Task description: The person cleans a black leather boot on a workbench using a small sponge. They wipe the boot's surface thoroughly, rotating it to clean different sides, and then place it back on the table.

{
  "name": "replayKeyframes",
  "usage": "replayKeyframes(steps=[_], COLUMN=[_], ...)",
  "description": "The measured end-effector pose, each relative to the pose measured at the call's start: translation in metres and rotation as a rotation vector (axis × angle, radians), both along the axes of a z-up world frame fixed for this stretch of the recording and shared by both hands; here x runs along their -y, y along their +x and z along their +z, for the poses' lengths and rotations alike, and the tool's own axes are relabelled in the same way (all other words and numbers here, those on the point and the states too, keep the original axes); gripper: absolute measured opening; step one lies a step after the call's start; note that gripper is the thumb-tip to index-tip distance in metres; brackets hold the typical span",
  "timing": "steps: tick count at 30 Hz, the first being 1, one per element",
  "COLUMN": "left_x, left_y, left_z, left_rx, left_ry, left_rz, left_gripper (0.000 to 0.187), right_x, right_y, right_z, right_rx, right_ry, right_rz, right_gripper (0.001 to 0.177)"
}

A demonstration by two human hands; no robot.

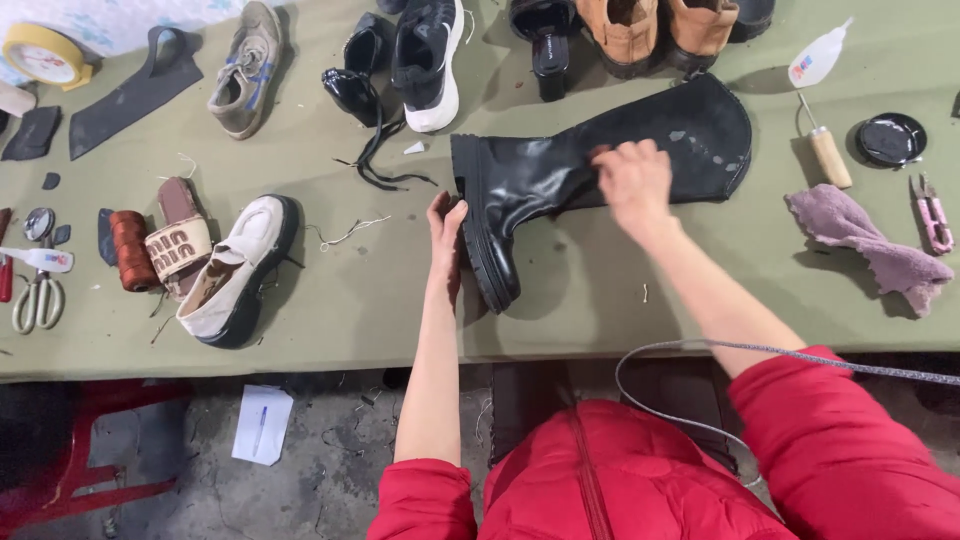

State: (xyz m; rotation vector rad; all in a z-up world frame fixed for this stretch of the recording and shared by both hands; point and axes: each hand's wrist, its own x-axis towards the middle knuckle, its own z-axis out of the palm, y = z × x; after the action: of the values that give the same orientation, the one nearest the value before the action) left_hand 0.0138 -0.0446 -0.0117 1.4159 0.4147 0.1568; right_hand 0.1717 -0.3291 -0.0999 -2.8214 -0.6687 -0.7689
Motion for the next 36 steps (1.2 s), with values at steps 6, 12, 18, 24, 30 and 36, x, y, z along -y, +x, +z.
replayKeyframes(steps=[6,12,18,24,30,36], left_x=[0.004,0.017,0.018,0.01,0.002,0.01], left_y=[-0.001,-0.012,-0.013,-0.011,-0.003,-0.01], left_z=[0.008,0.037,0.036,0.023,0.006,0.025], left_rx=[0.009,0.011,0.017,0.008,0.004,-0.022], left_ry=[0.036,0.022,0.013,0.039,0.081,0.052], left_rz=[0.003,0.009,0.01,-0.012,-0.024,-0.002], left_gripper=[0.094,0.092,0.093,0.092,0.094,0.096], right_x=[0.083,0.153,0.109,-0.056,-0.053,0.053], right_y=[0.017,0.029,0.044,-0.004,0.032,0.053], right_z=[0.006,-0.018,-0.008,0.025,-0.031,0.015], right_rx=[0.069,0.096,0.038,-0.021,0.102,-0.176], right_ry=[0.075,0.076,0.278,0.227,0.025,0.292], right_rz=[-0.119,-0.261,-0.208,0.181,0.231,0.183], right_gripper=[0.012,0.016,0.013,0.005,0.015,0.011])
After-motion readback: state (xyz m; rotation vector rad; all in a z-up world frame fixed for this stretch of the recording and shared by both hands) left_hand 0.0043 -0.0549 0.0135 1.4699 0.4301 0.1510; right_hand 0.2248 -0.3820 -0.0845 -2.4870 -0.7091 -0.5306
